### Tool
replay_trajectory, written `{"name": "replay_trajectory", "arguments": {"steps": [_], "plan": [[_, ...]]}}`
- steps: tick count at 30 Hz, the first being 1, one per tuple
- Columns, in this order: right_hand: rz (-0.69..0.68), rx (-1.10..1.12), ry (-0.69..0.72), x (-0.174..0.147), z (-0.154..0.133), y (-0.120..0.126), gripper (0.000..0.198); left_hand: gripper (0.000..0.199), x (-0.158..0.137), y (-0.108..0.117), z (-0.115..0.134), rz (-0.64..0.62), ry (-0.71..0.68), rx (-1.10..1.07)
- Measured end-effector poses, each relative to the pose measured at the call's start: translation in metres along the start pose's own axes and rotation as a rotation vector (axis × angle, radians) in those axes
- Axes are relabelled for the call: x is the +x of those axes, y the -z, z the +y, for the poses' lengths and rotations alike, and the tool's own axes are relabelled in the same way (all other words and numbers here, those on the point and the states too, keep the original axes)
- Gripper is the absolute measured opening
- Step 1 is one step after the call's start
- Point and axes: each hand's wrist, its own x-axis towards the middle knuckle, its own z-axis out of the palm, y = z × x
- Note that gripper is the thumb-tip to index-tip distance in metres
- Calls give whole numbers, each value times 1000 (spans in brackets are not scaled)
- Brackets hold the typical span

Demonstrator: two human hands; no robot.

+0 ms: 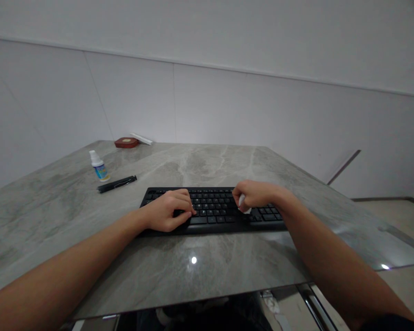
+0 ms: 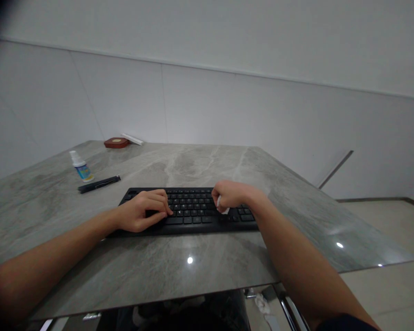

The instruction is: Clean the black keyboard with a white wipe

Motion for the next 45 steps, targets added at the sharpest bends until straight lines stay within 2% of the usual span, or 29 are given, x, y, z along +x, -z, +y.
{"name": "replay_trajectory", "arguments": {"steps": [8,22,27,33,36,41,45], "plan": [[117,73,227,9,-20,-13,10,21,-1,0,-1,-6,11,-5],[147,54,271,10,-17,-15,11,22,-1,-1,-1,3,5,-3],[144,6,255,10,-18,-17,14,22,-1,-1,-2,1,3,-6],[98,59,249,7,-21,-14,11,21,-1,0,0,4,2,-13],[35,72,162,4,-16,-9,12,21,0,0,0,9,-1,-6],[-2,11,-67,0,-2,-3,15,22,0,0,0,13,-5,0],[47,-51,6,2,-6,-5,15,23,0,0,0,8,-2,-1]]}}
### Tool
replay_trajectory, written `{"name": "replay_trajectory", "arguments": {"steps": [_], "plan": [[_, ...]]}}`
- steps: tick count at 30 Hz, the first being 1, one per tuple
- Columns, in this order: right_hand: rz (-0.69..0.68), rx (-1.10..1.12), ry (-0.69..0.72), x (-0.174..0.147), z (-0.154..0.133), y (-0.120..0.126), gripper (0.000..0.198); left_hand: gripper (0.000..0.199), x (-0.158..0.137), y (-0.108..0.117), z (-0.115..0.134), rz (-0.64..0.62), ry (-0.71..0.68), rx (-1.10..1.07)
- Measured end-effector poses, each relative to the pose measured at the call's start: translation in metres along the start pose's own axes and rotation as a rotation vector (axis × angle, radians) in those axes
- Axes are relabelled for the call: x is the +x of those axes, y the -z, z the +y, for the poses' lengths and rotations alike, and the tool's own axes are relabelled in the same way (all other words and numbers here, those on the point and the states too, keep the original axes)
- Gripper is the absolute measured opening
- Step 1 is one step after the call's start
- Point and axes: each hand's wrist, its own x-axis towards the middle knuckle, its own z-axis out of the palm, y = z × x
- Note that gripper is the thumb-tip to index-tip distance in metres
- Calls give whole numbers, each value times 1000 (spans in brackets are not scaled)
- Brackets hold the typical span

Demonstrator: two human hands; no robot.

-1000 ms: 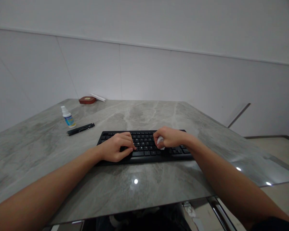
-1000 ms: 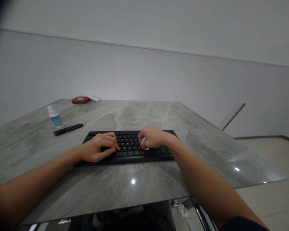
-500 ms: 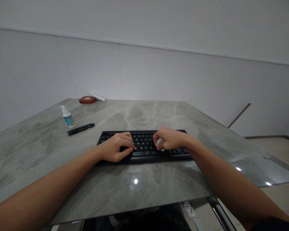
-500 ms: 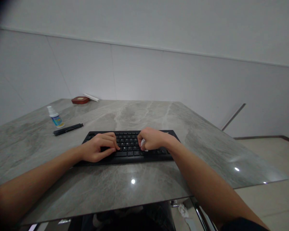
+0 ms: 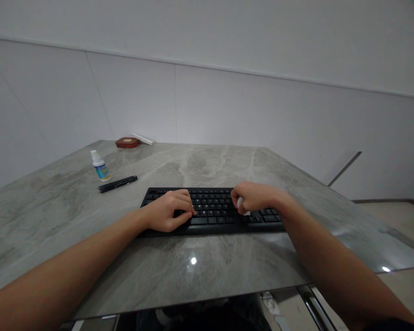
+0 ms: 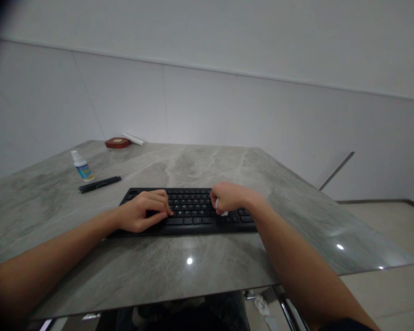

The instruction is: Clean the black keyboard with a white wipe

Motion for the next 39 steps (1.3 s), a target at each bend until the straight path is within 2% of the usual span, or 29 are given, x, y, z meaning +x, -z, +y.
{"name": "replay_trajectory", "arguments": {"steps": [6,12,18,21,24,27,31,39], "plan": [[114,45,193,5,-18,-9,12,22,1,0,0,-2,4,3],[91,17,246,0,-6,-8,19,22,0,0,1,-7,10,-3],[39,156,62,-2,-6,-4,27,21,0,0,0,1,-5,-4],[15,174,105,-1,-11,-5,21,21,0,0,0,3,-2,-8],[53,116,155,0,-12,-5,18,21,1,0,1,5,-2,-10],[96,95,140,1,-11,-5,19,22,1,0,1,6,-2,-6],[56,115,186,1,-12,-6,19,22,0,0,0,6,-6,-3],[58,201,-7,-1,-10,-5,29,22,0,-1,0,3,-10,2]]}}
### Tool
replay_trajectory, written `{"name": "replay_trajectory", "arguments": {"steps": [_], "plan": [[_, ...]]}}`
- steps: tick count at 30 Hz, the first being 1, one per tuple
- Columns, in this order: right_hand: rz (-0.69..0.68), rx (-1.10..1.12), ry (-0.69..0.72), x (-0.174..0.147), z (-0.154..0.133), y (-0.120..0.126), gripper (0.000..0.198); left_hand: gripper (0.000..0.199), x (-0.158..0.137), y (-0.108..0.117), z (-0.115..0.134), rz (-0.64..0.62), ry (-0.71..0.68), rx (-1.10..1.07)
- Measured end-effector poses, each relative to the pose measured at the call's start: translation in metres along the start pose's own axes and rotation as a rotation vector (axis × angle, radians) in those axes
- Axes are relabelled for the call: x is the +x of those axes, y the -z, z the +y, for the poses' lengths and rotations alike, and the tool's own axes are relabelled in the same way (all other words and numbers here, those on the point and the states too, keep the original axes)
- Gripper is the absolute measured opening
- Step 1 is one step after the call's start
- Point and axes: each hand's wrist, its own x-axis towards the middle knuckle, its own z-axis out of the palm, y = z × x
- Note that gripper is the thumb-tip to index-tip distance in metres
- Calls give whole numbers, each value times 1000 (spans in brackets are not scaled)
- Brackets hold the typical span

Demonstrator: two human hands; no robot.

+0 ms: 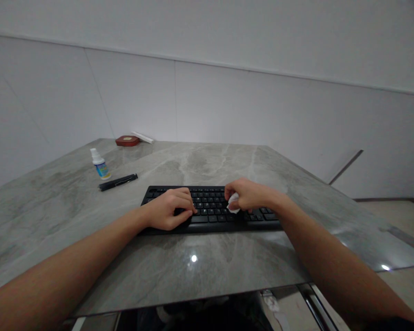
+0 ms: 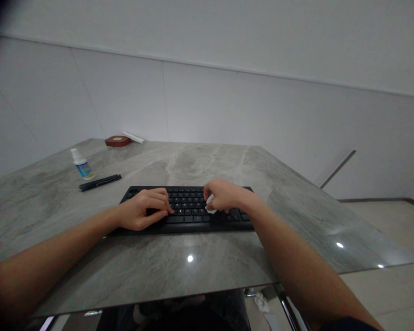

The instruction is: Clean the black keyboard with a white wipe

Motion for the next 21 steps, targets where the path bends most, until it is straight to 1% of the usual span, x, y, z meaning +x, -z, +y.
{"name": "replay_trajectory", "arguments": {"steps": [3,5,7,9,15,19,21], "plan": [[-10,-28,-66,0,1,0,30,23,1,1,1,2,3,2],[20,-78,-16,1,-1,-1,27,22,1,1,1,2,10,4],[67,-139,91,1,-3,-3,21,22,0,1,1,4,13,2],[77,-167,169,3,-5,-4,17,22,0,1,1,1,15,-3],[77,-144,174,5,-1,-3,13,22,0,1,0,-4,14,-9],[3,-116,239,6,1,-3,12,22,0,1,0,1,9,-8],[-3,-110,235,6,1,-3,13,22,0,1,0,2,11,-6]]}}
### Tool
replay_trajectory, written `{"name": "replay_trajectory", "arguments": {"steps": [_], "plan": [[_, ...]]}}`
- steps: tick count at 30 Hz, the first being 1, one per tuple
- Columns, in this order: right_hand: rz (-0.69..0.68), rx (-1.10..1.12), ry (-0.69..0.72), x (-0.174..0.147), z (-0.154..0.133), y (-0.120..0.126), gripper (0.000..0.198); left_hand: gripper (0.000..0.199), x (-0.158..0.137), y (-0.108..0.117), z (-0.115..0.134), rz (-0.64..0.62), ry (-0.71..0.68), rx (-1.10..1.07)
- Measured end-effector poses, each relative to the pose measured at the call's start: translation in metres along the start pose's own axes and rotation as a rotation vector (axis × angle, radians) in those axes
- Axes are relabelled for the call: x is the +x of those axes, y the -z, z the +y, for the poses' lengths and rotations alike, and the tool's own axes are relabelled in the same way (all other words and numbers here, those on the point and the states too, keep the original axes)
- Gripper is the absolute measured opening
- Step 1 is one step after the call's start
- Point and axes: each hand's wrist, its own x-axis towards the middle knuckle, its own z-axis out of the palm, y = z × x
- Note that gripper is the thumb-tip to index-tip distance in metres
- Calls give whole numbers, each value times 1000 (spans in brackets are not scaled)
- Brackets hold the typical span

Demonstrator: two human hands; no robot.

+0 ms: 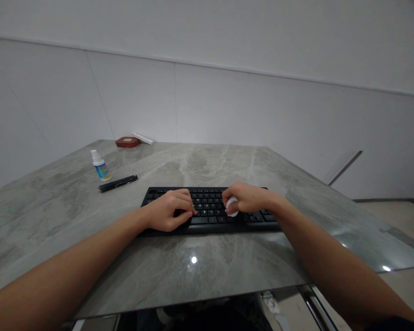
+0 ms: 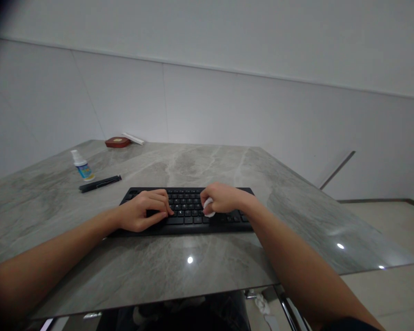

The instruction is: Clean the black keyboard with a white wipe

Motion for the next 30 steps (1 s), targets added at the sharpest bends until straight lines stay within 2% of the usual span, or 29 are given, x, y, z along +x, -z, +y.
{"name": "replay_trajectory", "arguments": {"steps": [4,8,13,16,21,24,27,30], "plan": [[43,-37,-19,0,0,1,13,21,0,0,1,0,-5,0],[-12,-6,36,0,1,0,13,22,0,0,0,-2,-11,2],[52,-6,27,1,3,-1,15,22,-2,0,-1,-10,2,4],[12,4,42,1,3,-1,13,22,-1,0,0,-14,3,-2],[35,16,43,2,5,-1,15,21,0,-1,0,-6,0,-3],[-27,31,46,2,5,-1,14,21,0,-1,0,-7,-3,0],[-79,46,8,0,6,3,14,22,0,0,0,-6,-2,2],[-90,11,-88,-4,11,7,14,22,0,0,1,-5,1,3]]}}
